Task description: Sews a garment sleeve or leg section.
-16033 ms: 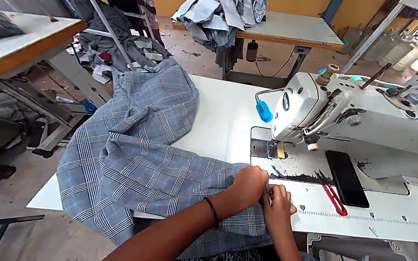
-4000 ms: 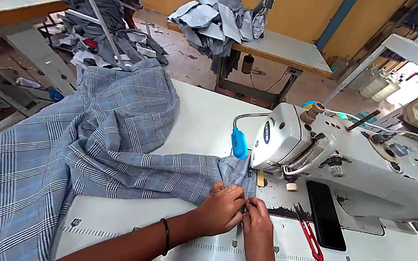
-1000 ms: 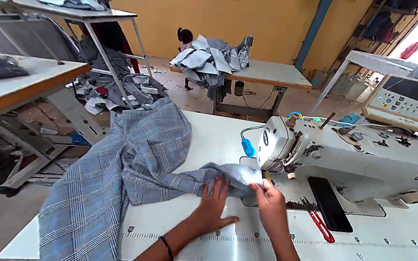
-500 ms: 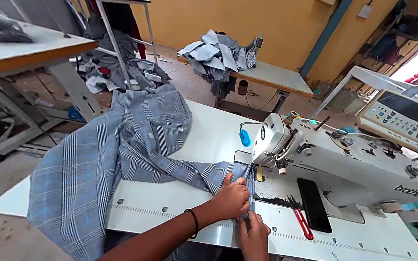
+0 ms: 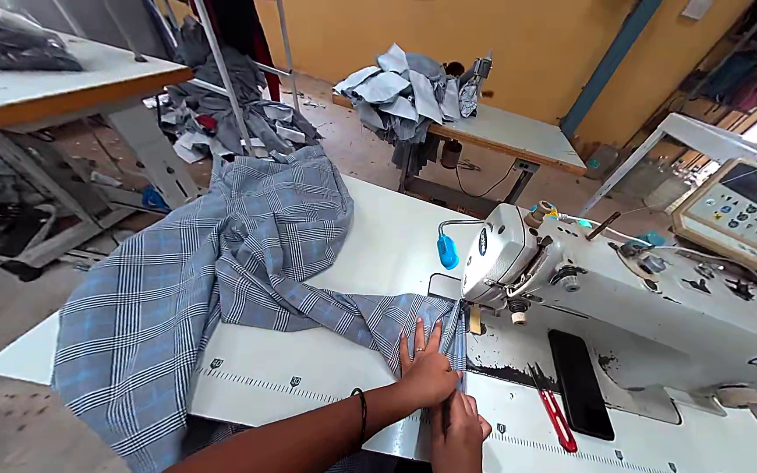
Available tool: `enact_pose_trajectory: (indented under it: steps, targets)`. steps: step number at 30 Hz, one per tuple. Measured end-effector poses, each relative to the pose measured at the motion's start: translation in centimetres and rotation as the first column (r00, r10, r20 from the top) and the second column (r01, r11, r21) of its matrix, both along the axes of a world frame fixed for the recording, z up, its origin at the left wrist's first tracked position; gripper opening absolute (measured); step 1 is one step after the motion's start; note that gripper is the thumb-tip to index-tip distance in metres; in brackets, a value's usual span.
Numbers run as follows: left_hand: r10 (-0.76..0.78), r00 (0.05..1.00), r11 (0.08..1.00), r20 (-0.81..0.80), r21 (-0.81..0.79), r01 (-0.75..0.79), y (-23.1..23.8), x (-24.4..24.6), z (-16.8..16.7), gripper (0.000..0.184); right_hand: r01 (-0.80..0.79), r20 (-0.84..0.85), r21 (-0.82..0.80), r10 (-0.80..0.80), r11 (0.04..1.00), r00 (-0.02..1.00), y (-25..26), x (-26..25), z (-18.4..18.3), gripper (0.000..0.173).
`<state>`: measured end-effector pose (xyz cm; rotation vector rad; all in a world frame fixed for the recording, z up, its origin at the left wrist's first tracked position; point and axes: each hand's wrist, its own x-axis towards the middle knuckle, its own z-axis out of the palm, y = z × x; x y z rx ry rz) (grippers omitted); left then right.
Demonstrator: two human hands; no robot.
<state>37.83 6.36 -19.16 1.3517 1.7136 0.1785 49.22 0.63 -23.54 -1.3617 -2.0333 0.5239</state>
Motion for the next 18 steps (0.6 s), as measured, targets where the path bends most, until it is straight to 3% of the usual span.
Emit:
enact_pose_trajectory:
  steps: [8, 12, 16, 18]
  targets:
    - [0.187, 0.966, 0.919, -0.177, 0.378, -0.108, 2.4, 0.3, -2.0, 0.034, -0.029, -0.023, -0.036, 0.028, 0.999, 0.999, 0.1, 0.5, -0.3, 0.022]
    - [0.049, 0.986, 0.851, -0.161, 0.523, 0.043, 0.6, -0.8, -3.2, 0.025, -0.039, -0.009, -0.057, 0.038, 0.998, 0.999, -0.2, 0.7, -0.2, 0.025]
    - [-0.038, 0.989, 0.757, -0.145, 0.642, 0.123, -1.9, -2.3, -4.4, 0.035, -0.034, -0.011, -0.074, 0.033, 0.997, 0.999, -0.1, 0.8, -0.1, 0.023]
    - [-0.067, 0.988, 0.766, -0.14, 0.627, 0.141, -2.2, -2.9, -4.5, 0.038, -0.03, -0.024, -0.099, 0.028, 0.995, 0.999, 0.1, 0.7, 0.0, 0.022]
